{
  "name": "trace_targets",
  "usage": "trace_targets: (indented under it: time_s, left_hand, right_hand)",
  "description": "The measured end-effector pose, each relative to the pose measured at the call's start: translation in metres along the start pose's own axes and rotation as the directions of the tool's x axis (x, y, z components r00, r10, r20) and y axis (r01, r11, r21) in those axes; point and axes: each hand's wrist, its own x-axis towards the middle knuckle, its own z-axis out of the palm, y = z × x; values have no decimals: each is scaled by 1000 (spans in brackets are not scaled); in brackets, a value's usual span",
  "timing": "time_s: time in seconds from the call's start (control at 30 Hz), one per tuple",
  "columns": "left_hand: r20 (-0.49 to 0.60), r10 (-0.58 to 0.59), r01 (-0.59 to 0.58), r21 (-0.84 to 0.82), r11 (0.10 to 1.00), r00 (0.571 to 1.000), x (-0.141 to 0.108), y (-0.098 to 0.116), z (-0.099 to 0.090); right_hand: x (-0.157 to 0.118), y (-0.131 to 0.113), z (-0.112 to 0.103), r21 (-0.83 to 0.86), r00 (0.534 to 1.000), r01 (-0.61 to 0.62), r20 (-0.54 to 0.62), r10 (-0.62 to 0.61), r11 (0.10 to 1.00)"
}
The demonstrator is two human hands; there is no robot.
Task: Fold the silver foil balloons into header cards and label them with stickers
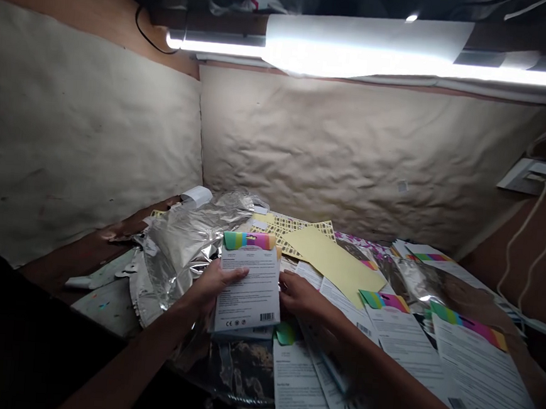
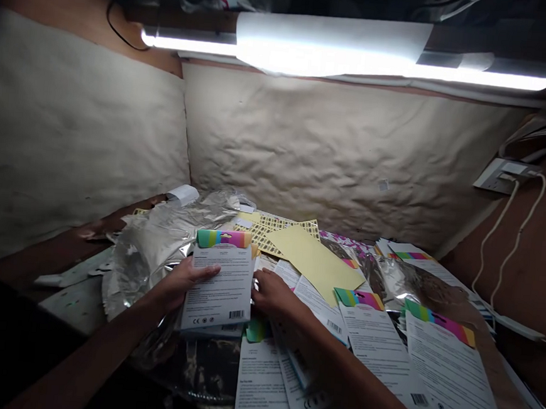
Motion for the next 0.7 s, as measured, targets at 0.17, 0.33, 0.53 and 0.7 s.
trace_targets:
  time_s: [0.17, 0.33, 0.53, 0.7]
  left_hand:
    - [-68, 33, -32, 19, 999, 997, -2, -3, -2]
    - [-221, 432, -353, 320, 879, 875, -22, 2, 6]
    - [-66, 670, -562, 488, 668, 739, -30, -4, -4]
    - [-172, 383, -251, 509, 823, 907, -30, -21, -6]
  right_hand:
    - [-1, -3, 4, 600, 990, -46, -77, 115, 799]
    - [-1, -24, -1, 793, 960, 135, -252, 118, 594]
    - [-11, -33, 7, 565, 919, 333, -373, -126, 755]
    - [-36, -17, -11, 363, 962, 160, -266, -63, 918]
